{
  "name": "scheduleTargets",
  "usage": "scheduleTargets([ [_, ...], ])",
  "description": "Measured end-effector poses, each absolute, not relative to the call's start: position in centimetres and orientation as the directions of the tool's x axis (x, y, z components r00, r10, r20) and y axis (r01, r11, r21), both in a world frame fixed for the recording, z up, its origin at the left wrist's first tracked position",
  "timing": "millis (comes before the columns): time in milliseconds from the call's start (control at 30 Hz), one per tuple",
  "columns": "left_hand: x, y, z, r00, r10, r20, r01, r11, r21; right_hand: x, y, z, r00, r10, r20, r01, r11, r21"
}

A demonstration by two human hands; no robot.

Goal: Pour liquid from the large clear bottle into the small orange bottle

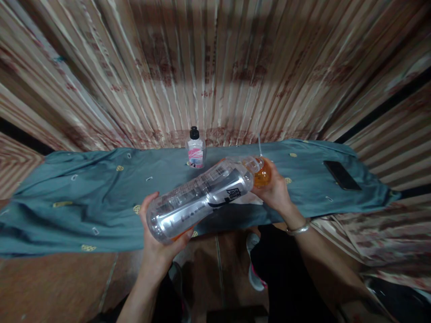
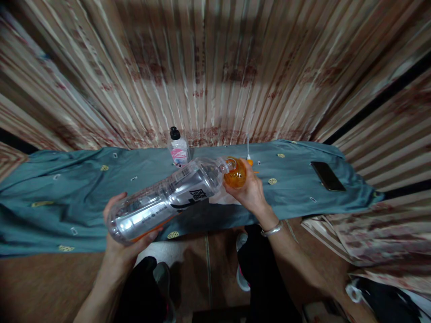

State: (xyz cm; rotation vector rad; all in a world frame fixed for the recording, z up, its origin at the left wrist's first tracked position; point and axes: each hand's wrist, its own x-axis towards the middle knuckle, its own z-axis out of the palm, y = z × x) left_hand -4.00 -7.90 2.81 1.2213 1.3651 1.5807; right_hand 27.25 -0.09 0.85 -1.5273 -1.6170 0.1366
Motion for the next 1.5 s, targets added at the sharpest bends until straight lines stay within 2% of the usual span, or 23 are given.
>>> scheduleTargets([
  [967, -3.8, -8.0, 3.1, -0.315, 0.929, 0.196, 0.059, -0.186, 0.981, 27.3, -0.1, 0.6, 0.144, 0.842, 0.52, 0.788, 0.22, -0.575],
  [1333, -5.2, -7.6, 2.0, -0.267, 0.932, 0.243, 0.103, -0.223, 0.969, 27.3, -0.1, 0.8, 0.141, 0.845, 0.516, 0.782, 0.224, -0.581],
  [1433, -5.5, -7.4, 1.8, -0.209, 0.938, 0.277, 0.159, -0.247, 0.956, 27.3, -0.2, 0.9, 0.14, 0.848, 0.511, 0.778, 0.225, -0.587],
  [1500, -5.4, -7.4, 1.8, -0.215, 0.943, 0.254, 0.132, -0.23, 0.964, 27.3, -0.2, 0.9, 0.138, 0.848, 0.512, 0.776, 0.229, -0.588],
])
